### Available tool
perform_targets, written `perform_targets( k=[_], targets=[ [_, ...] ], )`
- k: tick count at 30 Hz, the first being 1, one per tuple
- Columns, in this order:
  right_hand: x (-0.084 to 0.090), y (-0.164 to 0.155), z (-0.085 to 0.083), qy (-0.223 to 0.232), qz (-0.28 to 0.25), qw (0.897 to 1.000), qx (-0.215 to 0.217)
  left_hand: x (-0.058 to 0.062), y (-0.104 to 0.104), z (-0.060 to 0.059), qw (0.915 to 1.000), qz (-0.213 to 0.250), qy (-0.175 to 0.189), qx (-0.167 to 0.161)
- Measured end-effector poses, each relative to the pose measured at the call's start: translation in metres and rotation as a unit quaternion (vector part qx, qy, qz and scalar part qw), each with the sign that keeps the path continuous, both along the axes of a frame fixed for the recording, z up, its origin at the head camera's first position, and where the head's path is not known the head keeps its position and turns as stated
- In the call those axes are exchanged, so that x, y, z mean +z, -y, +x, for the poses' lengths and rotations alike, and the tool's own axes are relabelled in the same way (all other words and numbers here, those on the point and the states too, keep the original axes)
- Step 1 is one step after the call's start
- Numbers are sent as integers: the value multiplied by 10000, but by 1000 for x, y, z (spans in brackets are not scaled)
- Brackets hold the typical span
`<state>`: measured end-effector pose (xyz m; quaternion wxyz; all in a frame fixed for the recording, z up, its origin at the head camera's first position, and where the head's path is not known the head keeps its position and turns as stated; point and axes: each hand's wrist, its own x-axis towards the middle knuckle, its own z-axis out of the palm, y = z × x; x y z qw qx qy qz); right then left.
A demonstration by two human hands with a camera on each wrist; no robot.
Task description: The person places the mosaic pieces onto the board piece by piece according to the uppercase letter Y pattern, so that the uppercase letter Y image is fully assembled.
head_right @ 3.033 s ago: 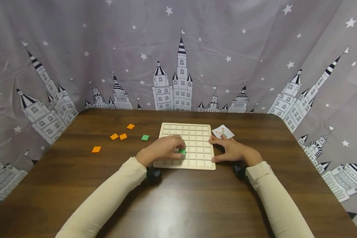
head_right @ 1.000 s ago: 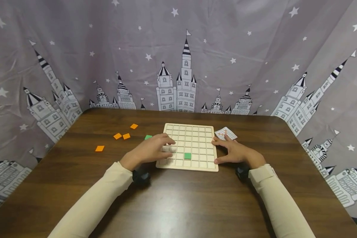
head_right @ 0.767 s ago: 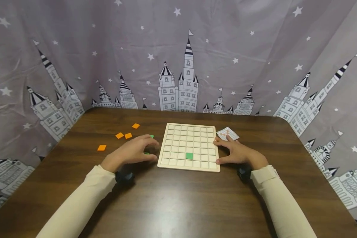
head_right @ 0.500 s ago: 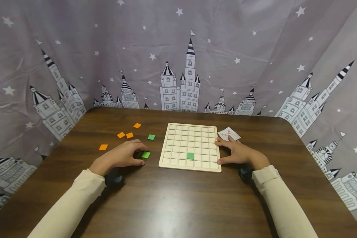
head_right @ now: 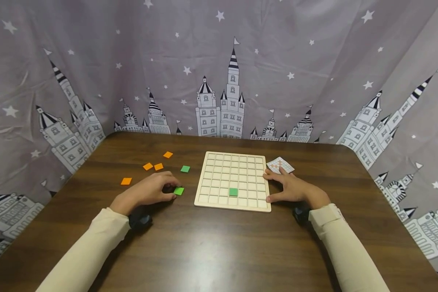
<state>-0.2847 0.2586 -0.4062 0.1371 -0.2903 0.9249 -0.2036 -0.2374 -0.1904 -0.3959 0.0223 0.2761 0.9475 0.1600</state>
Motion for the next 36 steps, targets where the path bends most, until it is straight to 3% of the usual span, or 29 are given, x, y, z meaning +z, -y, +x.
perform_targets(
  k=[11, 20, 30, 36],
  targets=[
    [1, 0, 0, -29, -41, 10000, 47, -2, 0, -2, 9998, 47, 25, 190],
    [0, -1, -1, 5, -77, 10000, 5, 3, -9, -12, 9997, 218, -24, 140],
    [-4, -2, -2, -73, -136, 9999, 67, 23, -57, -22, 9988, 15, -486, 28],
    [-3, -3, -2, -56, -138, 9999, 83, 27, -94, -35, 9976, -199, -639, -200]
  ],
)
